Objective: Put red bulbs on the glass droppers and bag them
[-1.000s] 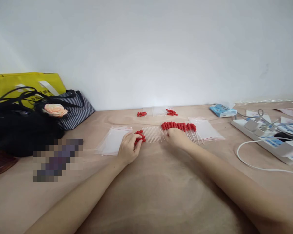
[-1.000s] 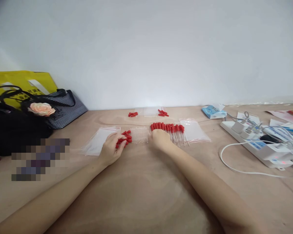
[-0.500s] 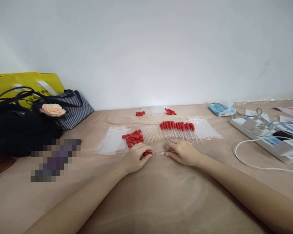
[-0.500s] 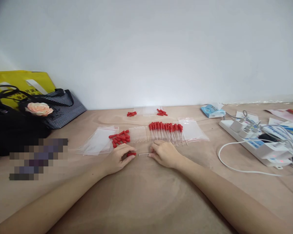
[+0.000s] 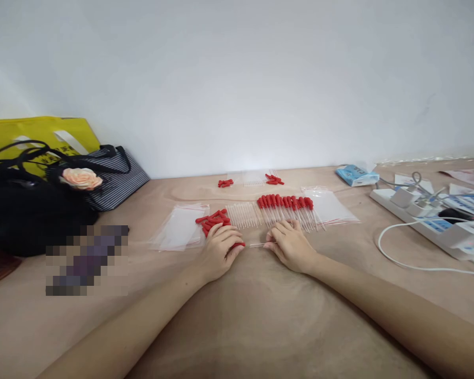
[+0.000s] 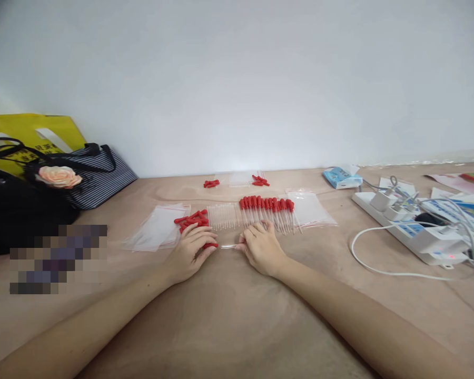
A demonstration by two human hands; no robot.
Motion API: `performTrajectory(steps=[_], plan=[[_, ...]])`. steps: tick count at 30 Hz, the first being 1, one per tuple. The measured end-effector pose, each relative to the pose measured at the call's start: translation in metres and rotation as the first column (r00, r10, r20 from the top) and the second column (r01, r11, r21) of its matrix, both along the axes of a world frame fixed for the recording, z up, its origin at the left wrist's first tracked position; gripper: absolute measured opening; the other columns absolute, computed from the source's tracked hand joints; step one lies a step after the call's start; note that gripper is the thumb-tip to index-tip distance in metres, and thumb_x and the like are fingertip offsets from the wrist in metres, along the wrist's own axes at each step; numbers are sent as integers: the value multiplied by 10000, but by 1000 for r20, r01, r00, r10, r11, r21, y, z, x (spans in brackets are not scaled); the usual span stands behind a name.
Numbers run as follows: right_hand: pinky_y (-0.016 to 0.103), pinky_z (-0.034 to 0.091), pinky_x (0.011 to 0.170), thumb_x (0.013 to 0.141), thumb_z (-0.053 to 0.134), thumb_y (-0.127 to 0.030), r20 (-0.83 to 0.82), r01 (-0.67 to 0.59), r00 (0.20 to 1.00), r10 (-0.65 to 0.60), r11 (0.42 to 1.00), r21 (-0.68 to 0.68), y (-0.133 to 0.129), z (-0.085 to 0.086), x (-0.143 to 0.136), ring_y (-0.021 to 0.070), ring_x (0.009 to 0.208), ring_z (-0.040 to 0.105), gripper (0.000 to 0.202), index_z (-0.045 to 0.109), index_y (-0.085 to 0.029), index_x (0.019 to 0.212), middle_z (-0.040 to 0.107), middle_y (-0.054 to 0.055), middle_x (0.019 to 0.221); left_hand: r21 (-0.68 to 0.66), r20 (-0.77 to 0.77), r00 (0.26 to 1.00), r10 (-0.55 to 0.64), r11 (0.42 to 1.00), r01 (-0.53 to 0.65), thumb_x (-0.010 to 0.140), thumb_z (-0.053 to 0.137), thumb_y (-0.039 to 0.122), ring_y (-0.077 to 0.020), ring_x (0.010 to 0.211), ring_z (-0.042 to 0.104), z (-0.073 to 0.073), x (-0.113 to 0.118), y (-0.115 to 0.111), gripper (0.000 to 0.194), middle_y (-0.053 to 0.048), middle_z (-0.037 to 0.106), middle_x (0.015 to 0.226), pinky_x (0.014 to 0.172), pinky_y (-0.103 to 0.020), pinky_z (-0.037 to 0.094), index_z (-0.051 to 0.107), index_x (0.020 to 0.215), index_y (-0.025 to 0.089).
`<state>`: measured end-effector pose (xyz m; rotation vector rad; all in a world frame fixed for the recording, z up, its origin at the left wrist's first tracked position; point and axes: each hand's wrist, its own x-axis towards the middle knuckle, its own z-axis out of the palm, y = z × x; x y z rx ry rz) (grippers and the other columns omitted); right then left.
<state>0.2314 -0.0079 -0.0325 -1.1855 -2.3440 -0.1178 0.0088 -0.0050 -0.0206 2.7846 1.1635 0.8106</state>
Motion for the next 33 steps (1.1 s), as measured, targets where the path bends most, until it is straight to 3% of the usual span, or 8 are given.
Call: performTrajectory(steps=[5,10,13,21,29,33], plan=[[431,176,950,873,421,-253,-58,-98,993,104,990,99,0,-1,-1,146,798,507,164,531,-172,782,607,9,741,-30,-20,1000,-5,1000,5,864,398,196,-204,1125,483,-3,0,0,150,-49,644,1032,1026,-512,167,546,883,183],[360,323,846,879,393,-225,-35,-207,975,217,960,187,2,-4,-1,164,789,472,229,562,-163,1021,584,46,761,1,-29,999,-23,1000,23,880,382,207,-206,1121,498,-5,-1,1,180,-63,640,1057,1038,-546,113,541,960,181],[339,362,790,878,389,-216,-58,-205,974,218,963,174,3,-6,-1,169,776,467,225,594,-161,952,584,60,771,30,-31,999,-39,999,40,882,382,210,-206,1117,504,-6,-2,1,211,-70,640,1060,1044,-544,109,543,1016,183],[389,313,919,874,400,-199,-105,-213,968,227,968,134,0,-4,-4,167,907,527,207,592,-158,939,649,53,853,59,-6,998,-62,996,62,873,406,202,-207,1094,522,-7,0,2,201,-57,654,1032,1047,-538,107,573,983,186],[440,210,986,847,444,-210,-83,-177,977,199,959,220,-8,-1,-8,159,896,553,179,622,-207,871,671,14,730,-108,159,987,-3,994,20,852,433,230,-192,993,584,-4,9,-5,165,-38,684,896,1016,-515,203,585,910,203],[460,179,974,840,450,-209,-53,-185,977,205,948,259,-8,0,-7,159,841,540,180,628,-225,866,662,-4,684,-91,196,980,-18,995,37,839,459,232,-189,939,609,-3,10,-5,138,-23,693,834,1011,-509,208,595,842,206]])
